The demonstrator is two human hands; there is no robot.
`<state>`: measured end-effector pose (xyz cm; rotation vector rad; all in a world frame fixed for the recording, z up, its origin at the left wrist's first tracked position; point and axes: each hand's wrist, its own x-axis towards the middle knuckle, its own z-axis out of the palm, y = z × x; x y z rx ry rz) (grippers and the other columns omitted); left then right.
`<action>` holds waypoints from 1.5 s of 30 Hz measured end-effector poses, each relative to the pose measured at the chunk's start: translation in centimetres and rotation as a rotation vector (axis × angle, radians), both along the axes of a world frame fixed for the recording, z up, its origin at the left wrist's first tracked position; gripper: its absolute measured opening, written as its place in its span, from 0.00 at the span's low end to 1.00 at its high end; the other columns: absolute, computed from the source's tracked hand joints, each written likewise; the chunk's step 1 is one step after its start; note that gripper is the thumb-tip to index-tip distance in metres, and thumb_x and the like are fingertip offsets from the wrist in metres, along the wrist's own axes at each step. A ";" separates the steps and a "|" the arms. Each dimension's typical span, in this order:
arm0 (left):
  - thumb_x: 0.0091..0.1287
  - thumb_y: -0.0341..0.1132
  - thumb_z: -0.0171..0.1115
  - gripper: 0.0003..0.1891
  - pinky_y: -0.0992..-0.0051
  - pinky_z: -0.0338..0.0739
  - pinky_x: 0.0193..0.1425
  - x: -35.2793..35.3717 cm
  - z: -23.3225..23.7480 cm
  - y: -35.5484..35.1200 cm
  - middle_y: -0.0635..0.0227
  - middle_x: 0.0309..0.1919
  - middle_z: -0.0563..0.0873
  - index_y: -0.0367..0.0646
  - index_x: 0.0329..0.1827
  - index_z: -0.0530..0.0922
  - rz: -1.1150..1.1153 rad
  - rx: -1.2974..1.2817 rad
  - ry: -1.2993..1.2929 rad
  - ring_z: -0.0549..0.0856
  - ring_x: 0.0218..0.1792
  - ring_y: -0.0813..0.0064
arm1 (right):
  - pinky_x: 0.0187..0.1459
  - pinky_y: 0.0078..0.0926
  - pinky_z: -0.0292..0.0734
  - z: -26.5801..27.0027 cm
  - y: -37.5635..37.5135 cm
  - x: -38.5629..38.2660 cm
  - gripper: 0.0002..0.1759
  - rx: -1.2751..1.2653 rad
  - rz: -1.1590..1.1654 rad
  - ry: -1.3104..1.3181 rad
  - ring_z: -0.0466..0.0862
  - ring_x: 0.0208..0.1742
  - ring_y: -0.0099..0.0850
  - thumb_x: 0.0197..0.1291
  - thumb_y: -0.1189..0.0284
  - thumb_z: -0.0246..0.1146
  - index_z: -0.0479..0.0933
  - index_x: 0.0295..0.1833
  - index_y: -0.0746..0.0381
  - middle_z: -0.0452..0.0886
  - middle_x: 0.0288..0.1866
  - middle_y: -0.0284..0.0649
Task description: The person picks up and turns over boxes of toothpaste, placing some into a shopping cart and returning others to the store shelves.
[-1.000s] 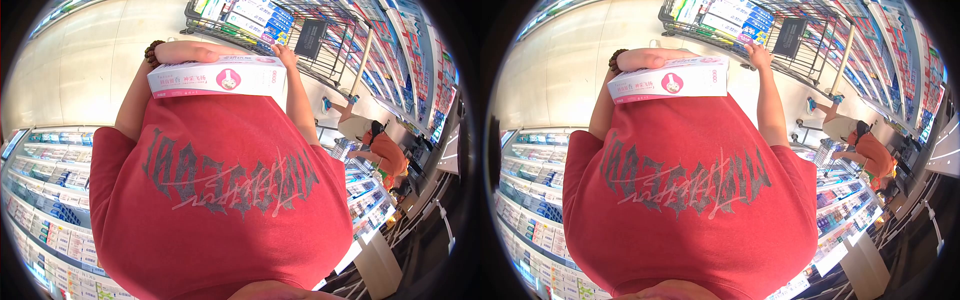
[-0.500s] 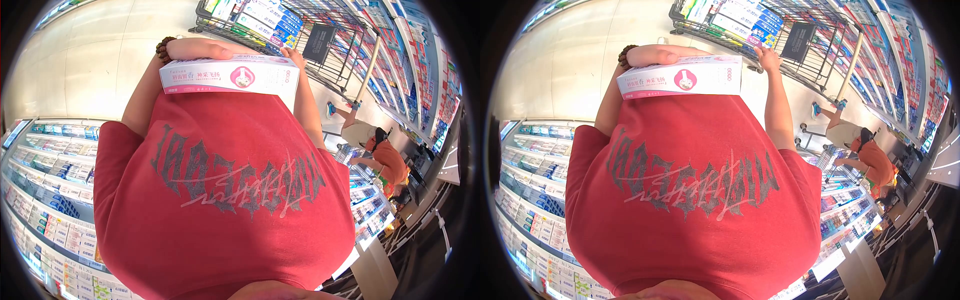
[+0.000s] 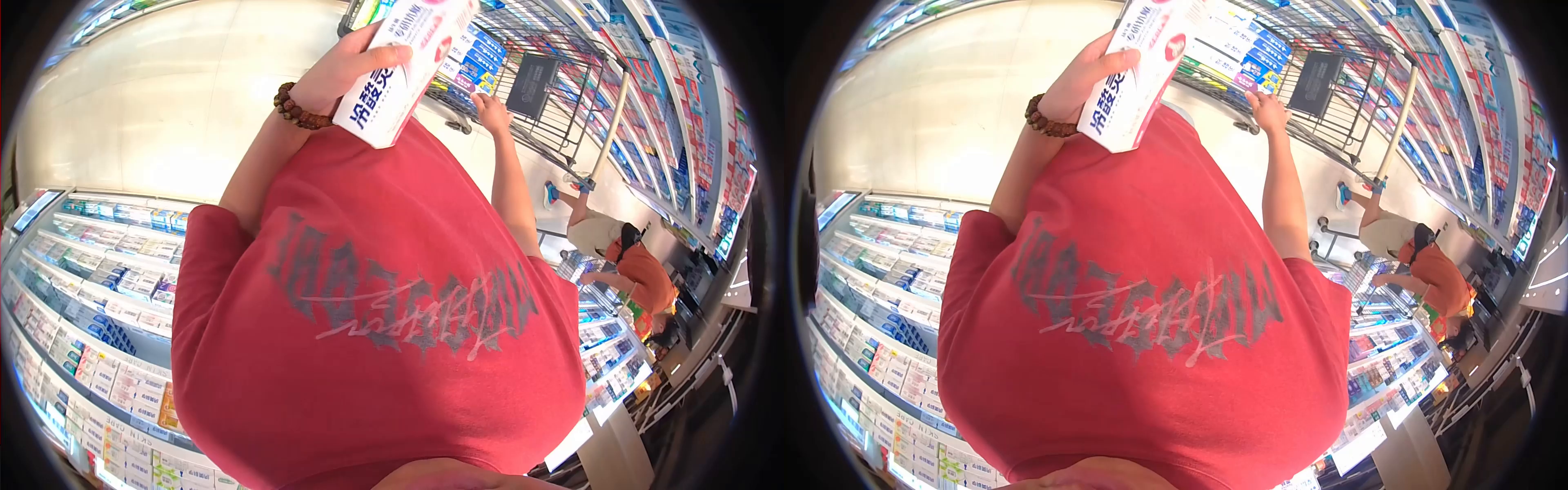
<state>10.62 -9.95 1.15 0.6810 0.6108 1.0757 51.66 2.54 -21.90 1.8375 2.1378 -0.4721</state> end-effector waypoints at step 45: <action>0.72 0.42 0.61 0.17 0.70 0.85 0.43 -1.8 0.2 -0.2 0.65 0.42 0.86 0.39 0.55 0.76 0.449 -0.192 -0.258 0.88 0.39 0.74 | 0.57 0.64 0.63 0.9 -0.3 -0.6 0.30 0.009 0.046 -0.004 0.78 0.61 0.50 0.70 0.38 0.45 0.80 0.60 0.43 0.79 0.63 0.43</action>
